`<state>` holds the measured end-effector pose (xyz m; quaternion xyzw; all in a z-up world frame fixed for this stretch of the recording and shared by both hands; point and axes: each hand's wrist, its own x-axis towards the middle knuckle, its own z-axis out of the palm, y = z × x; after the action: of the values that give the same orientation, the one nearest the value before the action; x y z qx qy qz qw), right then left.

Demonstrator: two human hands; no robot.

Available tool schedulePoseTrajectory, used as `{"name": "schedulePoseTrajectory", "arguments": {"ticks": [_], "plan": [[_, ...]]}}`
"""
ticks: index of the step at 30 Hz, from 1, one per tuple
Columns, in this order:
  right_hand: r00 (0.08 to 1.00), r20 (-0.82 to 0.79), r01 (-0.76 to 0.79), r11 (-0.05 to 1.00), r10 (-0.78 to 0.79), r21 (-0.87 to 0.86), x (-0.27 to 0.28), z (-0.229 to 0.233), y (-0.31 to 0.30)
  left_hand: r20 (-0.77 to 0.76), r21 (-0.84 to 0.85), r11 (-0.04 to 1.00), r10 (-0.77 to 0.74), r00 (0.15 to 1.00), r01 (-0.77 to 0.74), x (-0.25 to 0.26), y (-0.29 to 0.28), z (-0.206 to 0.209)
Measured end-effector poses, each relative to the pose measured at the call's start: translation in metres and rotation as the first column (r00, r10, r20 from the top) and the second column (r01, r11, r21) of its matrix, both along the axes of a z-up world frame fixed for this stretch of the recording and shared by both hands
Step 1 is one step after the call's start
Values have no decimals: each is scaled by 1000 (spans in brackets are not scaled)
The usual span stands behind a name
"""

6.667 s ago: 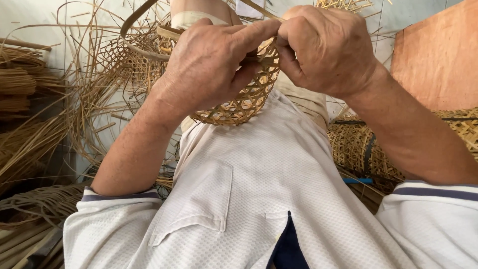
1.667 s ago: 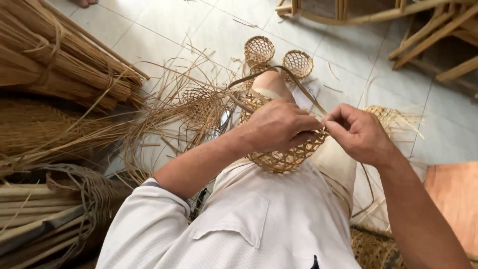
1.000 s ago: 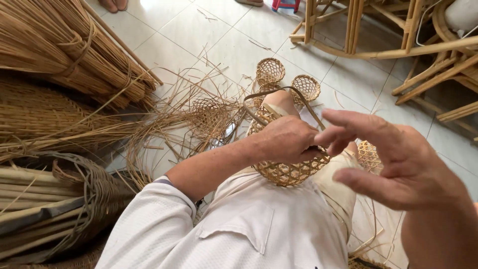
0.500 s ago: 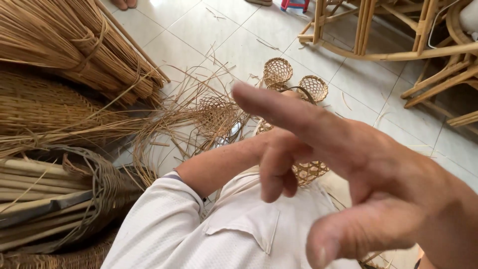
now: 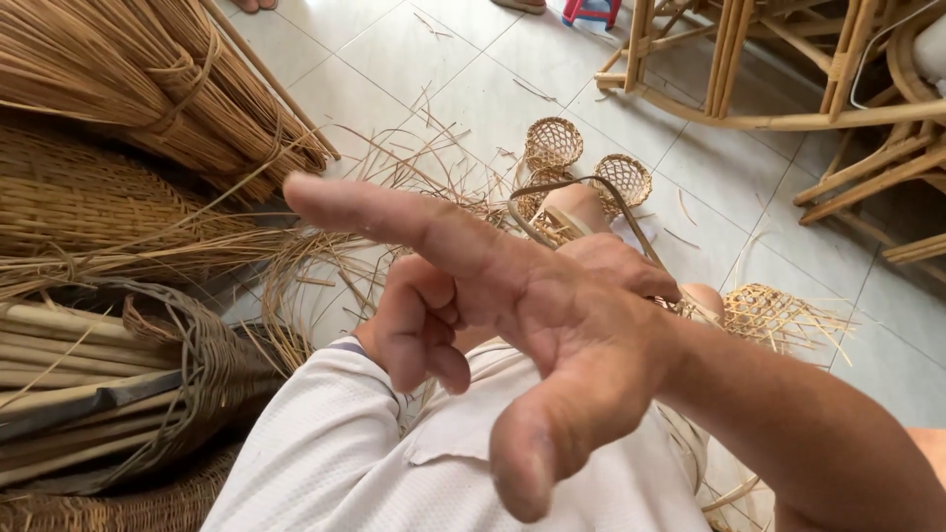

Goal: The person is weaving the sides and finishing the rim of a small basket using thin strips of bamboo or rattan.

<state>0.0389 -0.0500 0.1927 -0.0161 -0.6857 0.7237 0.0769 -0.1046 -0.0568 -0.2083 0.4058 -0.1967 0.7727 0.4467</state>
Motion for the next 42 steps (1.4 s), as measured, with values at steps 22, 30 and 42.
{"name": "schedulePoseTrajectory", "arguments": {"ticks": [22,30,42], "plan": [[965,-259,131,936,-44,328,-11,-30,-19,-918,397,869,379,-117,-295,95,56,234],[966,-203,255,492,-157,832,53,-35,-13,-872,489,819,451,-191,-299,105,72,197],[337,119,647,321,-934,692,197,-139,1,-932,360,866,312,-187,-347,97,69,217]]}}
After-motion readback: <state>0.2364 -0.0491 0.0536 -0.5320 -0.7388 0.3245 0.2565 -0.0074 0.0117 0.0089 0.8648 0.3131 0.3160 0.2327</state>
